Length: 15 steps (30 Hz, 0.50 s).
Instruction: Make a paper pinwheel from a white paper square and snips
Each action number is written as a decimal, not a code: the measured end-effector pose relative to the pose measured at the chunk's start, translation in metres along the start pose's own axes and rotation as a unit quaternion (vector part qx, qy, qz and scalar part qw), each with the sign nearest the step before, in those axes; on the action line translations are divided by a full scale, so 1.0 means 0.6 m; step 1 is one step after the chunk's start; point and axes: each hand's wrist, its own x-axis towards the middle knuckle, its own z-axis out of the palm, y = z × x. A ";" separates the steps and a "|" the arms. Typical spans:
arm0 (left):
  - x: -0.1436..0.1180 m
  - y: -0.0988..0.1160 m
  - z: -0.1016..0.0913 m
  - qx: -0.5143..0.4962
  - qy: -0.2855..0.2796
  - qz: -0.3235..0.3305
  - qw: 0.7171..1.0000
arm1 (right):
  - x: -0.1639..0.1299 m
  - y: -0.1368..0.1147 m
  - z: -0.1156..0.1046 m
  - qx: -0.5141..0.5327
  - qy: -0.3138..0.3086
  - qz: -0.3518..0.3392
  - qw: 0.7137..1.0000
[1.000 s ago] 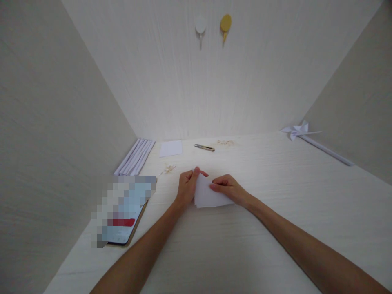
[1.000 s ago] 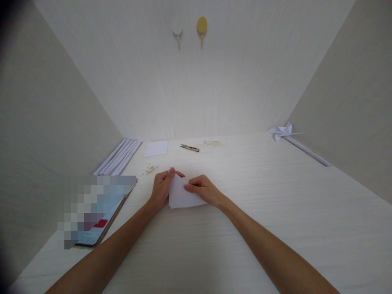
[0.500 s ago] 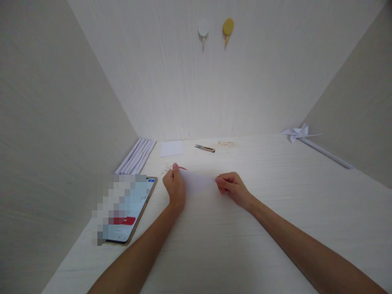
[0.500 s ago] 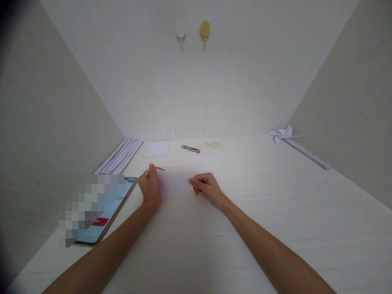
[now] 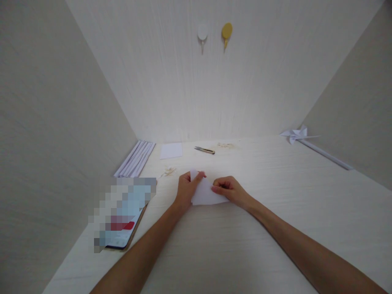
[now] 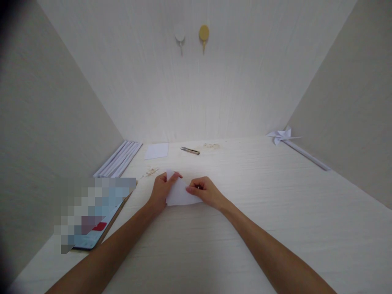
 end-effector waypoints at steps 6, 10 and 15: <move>-0.008 0.005 0.007 -0.025 -0.025 -0.034 0.999 | -0.001 -0.008 -0.001 0.044 0.007 -0.001 0.999; 0.006 0.000 0.000 -0.110 0.022 -0.008 0.994 | -0.004 -0.009 -0.001 0.088 0.000 0.022 0.996; 0.033 0.000 -0.031 -0.226 0.174 0.050 0.957 | -0.005 -0.003 -0.002 0.113 -0.008 0.029 0.993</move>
